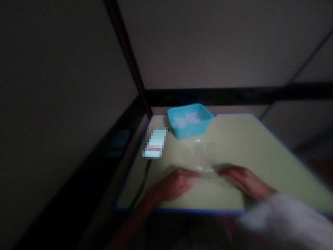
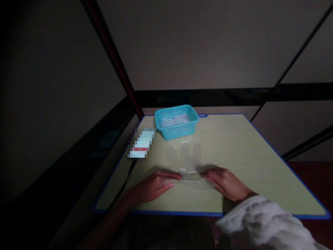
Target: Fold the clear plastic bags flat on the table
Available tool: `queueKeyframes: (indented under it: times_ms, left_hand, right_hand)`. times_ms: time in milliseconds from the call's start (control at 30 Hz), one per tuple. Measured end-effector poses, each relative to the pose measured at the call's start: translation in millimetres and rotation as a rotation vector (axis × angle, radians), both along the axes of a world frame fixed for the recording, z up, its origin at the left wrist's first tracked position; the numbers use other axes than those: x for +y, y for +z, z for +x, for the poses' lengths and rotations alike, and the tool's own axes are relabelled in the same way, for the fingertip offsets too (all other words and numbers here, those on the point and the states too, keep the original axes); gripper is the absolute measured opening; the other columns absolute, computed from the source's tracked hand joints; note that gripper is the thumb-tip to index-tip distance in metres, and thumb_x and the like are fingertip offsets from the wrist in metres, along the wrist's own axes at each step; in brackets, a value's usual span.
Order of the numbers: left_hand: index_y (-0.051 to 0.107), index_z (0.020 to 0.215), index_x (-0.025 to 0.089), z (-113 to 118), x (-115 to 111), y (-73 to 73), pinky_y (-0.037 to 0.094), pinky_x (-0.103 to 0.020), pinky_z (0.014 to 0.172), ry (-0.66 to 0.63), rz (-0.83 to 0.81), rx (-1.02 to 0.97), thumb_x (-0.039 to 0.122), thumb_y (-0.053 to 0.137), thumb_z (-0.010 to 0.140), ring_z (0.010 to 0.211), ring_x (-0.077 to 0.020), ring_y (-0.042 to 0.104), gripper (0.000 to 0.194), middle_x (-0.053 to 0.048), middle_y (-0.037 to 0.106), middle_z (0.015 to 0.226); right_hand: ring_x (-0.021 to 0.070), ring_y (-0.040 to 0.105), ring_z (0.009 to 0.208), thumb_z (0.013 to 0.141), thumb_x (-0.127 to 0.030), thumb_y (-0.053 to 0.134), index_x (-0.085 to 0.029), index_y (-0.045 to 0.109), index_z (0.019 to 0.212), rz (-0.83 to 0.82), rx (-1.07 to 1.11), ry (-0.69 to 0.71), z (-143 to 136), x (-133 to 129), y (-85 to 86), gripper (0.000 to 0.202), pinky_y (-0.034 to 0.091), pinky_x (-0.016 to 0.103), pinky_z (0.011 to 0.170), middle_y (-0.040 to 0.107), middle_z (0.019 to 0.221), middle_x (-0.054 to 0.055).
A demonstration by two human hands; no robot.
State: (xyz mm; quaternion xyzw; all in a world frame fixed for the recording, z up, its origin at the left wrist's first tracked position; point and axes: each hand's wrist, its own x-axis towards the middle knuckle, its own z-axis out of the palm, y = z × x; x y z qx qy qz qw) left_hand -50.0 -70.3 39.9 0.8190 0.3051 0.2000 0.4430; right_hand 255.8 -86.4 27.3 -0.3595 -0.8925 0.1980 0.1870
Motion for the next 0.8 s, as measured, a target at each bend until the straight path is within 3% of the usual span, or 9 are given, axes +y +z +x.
queueKeyframes:
  times_ms: [100,233,367,500,667,800]
  left_hand:
    - [0.066,0.11,0.02,3,12,2.2,0.043,-0.033,0.096,0.025,-0.096,-0.031,0.029,0.048,0.09,0.106,-0.0229,0.06,0.029,-0.004,0.067,0.113]
    - [0.07,0.083,0.014,8,37,-5.4,0.047,-0.028,0.074,0.083,-0.347,-0.086,0.04,0.052,0.087,0.081,-0.0208,0.064,0.032,-0.004,0.071,0.085]
    - [0.068,0.083,0.014,10,58,-17.3,0.047,-0.025,0.066,0.091,-0.605,-0.182,0.05,0.062,0.078,0.073,-0.0171,0.064,0.037,-0.005,0.07,0.082]
    - [0.067,0.09,0.014,8,69,-25.7,0.046,-0.023,0.063,0.163,-0.682,-0.184,0.049,0.063,0.077,0.077,-0.0167,0.065,0.037,-0.007,0.07,0.088]
    - [0.063,0.101,0.017,8,71,-36.5,0.048,-0.026,0.064,0.289,-0.716,-0.223,0.047,0.064,0.076,0.078,-0.0177,0.065,0.038,-0.006,0.069,0.09]
    - [0.064,0.091,0.015,11,72,-37.5,0.048,-0.027,0.063,0.284,-0.742,-0.238,0.05,0.064,0.076,0.074,-0.0181,0.065,0.038,-0.005,0.068,0.083]
  right_hand:
    - [0.0206,0.065,0.089,0.097,-0.033,0.035,-0.02,0.061,0.107,-0.083,0.032,-0.051,-2,6,7.8,0.03,0.052,0.034,0.078,0.068,0.096,0.008]
    - [0.019,0.063,0.076,0.097,-0.041,0.033,-0.018,0.061,0.096,-0.18,0.092,-0.043,-8,18,17.9,0.036,0.05,0.032,0.069,0.067,0.085,0.006]
    - [0.017,0.059,0.067,0.095,-0.045,0.035,-0.018,0.06,0.08,-0.288,0.186,-0.115,-18,31,26.0,0.04,0.048,0.03,0.064,0.063,0.073,0.003]
    - [0.0171,0.057,0.067,0.092,-0.051,0.041,-0.018,0.057,0.074,-0.408,0.301,-0.154,-25,39,28.2,0.041,0.047,0.03,0.063,0.062,0.07,0.002]
    - [0.0132,0.048,0.052,0.087,-0.058,0.045,-0.019,0.052,0.066,-0.462,0.364,-0.203,-27,46,18.8,0.045,0.039,0.025,0.048,0.054,0.058,-0.001]
    - [0.0119,0.045,0.051,0.086,-0.056,0.047,-0.019,0.052,0.067,-0.462,0.37,-0.222,-28,51,9.9,0.043,0.036,0.024,0.045,0.051,0.058,-0.002]
